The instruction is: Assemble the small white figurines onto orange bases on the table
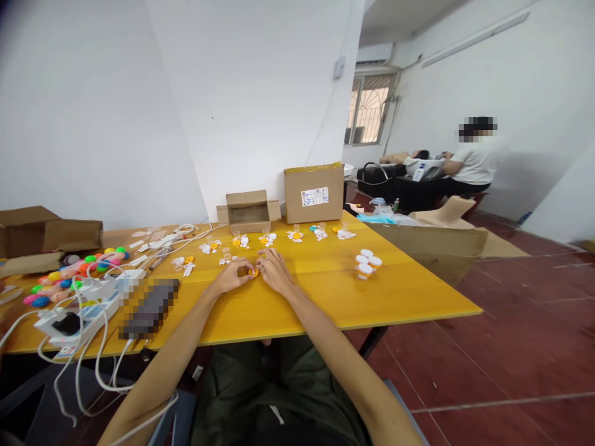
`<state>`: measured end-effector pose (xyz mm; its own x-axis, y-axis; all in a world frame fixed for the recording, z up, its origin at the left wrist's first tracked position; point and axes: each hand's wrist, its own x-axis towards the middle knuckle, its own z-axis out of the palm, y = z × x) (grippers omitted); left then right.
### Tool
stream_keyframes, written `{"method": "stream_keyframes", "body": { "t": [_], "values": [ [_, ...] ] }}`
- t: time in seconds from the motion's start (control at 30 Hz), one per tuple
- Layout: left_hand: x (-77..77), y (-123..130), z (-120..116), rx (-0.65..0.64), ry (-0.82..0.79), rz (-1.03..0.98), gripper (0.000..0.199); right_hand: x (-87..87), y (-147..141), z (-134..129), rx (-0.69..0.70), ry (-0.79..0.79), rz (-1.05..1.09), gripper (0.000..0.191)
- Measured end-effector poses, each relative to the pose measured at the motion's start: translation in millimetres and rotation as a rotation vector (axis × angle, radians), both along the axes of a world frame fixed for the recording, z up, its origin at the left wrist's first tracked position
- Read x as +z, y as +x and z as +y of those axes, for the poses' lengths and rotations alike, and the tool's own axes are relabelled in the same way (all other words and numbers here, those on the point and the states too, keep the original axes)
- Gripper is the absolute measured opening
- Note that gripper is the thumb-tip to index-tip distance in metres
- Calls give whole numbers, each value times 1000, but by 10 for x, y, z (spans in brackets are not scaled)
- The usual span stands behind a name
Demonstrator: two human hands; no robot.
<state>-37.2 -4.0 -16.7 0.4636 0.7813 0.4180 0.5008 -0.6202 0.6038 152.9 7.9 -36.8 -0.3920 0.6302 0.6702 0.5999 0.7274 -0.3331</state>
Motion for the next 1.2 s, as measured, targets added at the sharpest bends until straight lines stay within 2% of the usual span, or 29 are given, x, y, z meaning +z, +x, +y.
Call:
{"method": "stream_keyframes", "body": {
  "t": [0.3, 0.53, 0.83, 0.97, 1.2],
  "values": [
    [34, -1, 17, 46, 21, -61, 4, 33, -7, -71, 110, -62, -1, 28],
    [44, 4, 8, 53, 31, -81, 3, 59, 2, -91, 90, -63, 30, 24],
    [105, -27, 11, 225, 77, -128, 8, 40, 26, -58, 16, -5, 32, 16],
    [70, -51, 27, 276, 99, -62, 5, 19, 3, -76, 21, 32, -53, 14],
    [0, -52, 24, 243, 103, 111, 7, 25, -46, -113, 27, 44, -200, 11]
  ]
}}
